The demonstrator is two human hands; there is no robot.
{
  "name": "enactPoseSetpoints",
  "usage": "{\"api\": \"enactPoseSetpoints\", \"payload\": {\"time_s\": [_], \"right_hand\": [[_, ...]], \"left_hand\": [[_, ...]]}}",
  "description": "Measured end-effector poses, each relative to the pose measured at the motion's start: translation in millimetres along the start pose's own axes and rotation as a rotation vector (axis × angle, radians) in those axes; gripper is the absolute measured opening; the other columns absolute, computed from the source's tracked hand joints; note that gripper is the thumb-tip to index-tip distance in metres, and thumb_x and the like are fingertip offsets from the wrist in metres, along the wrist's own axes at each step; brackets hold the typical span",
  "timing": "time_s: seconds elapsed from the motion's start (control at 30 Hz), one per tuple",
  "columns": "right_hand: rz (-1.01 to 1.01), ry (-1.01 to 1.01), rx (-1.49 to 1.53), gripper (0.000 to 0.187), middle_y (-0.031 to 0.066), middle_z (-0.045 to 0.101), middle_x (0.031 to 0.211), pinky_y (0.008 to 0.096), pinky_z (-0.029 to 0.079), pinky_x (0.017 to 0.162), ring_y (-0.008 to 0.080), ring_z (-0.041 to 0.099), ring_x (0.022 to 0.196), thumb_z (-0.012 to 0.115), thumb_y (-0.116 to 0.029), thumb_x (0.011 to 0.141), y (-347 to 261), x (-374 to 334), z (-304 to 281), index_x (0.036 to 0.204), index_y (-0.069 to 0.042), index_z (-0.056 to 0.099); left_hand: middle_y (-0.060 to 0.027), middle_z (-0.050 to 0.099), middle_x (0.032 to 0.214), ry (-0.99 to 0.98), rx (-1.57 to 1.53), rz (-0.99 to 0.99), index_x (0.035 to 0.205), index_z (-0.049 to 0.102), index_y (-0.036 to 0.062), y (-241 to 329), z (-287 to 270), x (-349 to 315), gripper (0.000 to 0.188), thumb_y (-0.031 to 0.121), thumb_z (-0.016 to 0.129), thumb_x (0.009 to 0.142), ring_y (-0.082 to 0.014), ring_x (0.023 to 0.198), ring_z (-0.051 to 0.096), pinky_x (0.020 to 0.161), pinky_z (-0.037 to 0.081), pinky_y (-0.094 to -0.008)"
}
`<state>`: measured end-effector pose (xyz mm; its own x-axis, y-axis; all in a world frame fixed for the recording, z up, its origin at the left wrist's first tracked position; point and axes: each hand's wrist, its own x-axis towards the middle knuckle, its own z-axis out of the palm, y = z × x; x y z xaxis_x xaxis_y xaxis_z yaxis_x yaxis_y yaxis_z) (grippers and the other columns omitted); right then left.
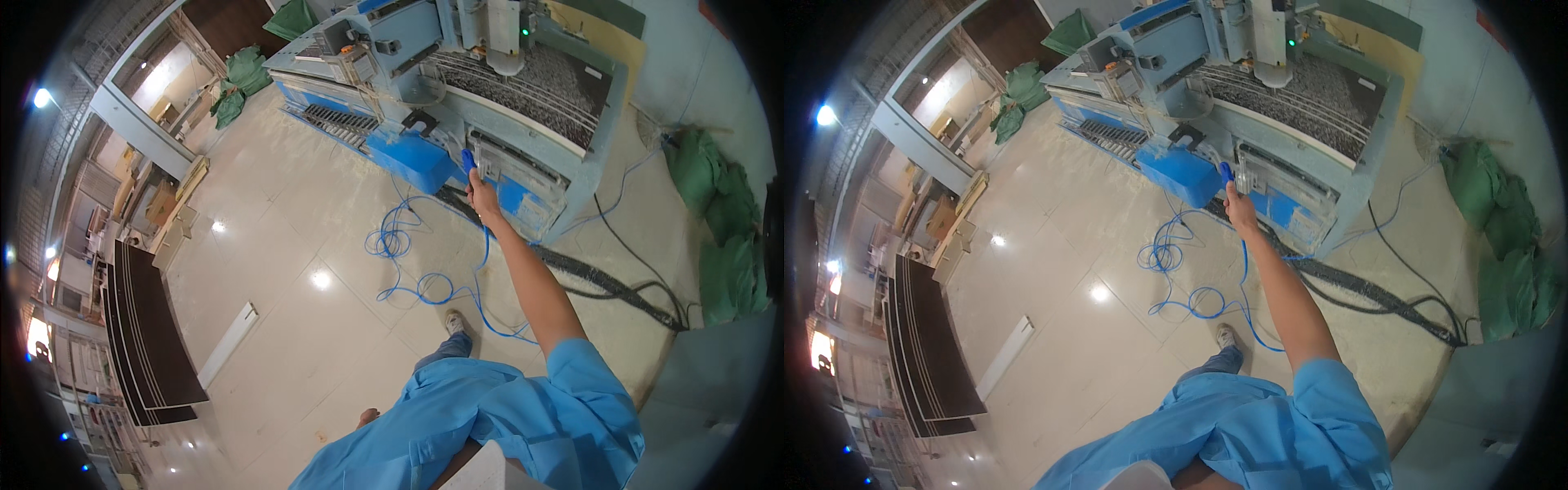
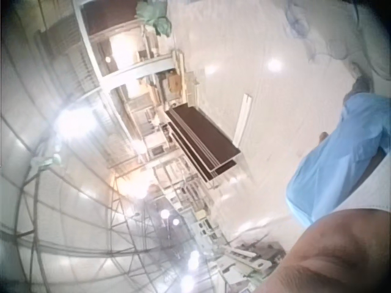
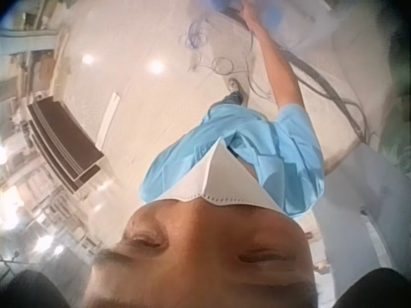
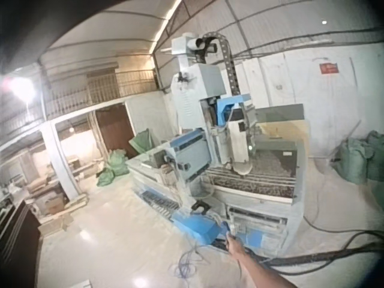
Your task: The person uses a blue air gun to blow dust and debris from the floor and the surfaces of large industrial machines. They also measure a machine with a tape measure and place a paper label on it.
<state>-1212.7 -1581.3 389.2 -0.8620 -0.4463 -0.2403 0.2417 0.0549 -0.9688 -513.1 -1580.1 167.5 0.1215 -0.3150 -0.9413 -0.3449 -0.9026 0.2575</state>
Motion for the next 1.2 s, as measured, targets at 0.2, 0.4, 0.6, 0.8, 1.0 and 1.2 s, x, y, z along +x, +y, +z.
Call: {"api": "enactPoseSetpoints", "payload": {"time_s": [0.2,0.4,0.6,0.8,1.0,1.2], "right_hand": [[-0.287,-0.097,-0.335,0.073,0.0069,0.055,0.065,0.035,0.043,0.062,0.0179,0.056,0.064,0.04,-0.073,0.093,-74,43,52,0.073,-0.005,0.056],[-0.466,0.053,-0.31,0.078,0.0158,0.06,0.075,0.0417,0.045,0.068,0.0276,0.059,0.072,0.033,-0.076,0.094,-142,76,103,0.08,-0.002,0.055],[-0.428,0.277,-0.215,0.077,0.017,0.057,0.076,0.0447,0.044,0.071,0.032,0.058,0.075,0.029,-0.074,0.096,-193,103,95,0.083,-0.002,0.053],[-0.341,0.3,-0.15,0.071,0.0028,0.049,0.054,0.0343,0.032,0.041,0.0169,0.043,0.041,0.038,-0.074,0.094,-166,151,16,0.074,-0.007,0.053],[-0.17,0.402,-0.355,0.078,0.0068,0.056,0.061,0.0368,0.042,0.054,0.0199,0.054,0.053,0.034,-0.075,0.095,-117,176,-39,0.078,-0.003,0.058],[-0.102,0.454,-0.48,0.079,0.0164,0.06,0.07,0.0478,0.046,0.067,0.0326,0.06,0.068,0.03,-0.07,0.098,-106,183,-57,0.079,0.0,0.061]], "left_hand": [[-0.0124,0.067,0.09,-0.324,0.093,0.194,0.106,0.059,0.0046,142,142,27,0.027,0.027,0.061,0.092,-0.0218,0.075,0.066,0.061,0.053,-0.0318],[-0.0093,0.069,0.103,-0.502,0.17,0.651,0.122,0.059,0.0063,308,248,-36,0.032,0.027,0.055,0.097,-0.0188,0.093,0.067,0.082,0.051,-0.0329],[-0.0097,0.069,0.098,-0.409,0.108,0.678,0.119,0.06,0.0031,324,236,-8,0.033,0.028,0.054,0.098,-0.0161,0.082,0.066,0.069,0.052,-0.0251],[-0.0141,0.066,0.08,-0.302,0.098,0.192,0.101,0.06,0.0048,188,141,76,0.019,0.021,0.058,0.091,-0.0239,0.065,0.065,0.053,0.051,-0.0319],[-0.0156,0.066,0.083,-0.162,0.032,0.003,0.101,0.06,0.004,68,108,73,0.021,0.024,0.056,0.094,-0.0257,0.068,0.065,0.056,0.052,-0.035],[-0.0143,0.067,0.084,-0.259,0.069,-0.001,0.104,0.06,0.0038,81,153,77,0.025,0.027,0.054,0.098,-0.0236,0.069,0.065,0.058,0.052,-0.0328]]}}
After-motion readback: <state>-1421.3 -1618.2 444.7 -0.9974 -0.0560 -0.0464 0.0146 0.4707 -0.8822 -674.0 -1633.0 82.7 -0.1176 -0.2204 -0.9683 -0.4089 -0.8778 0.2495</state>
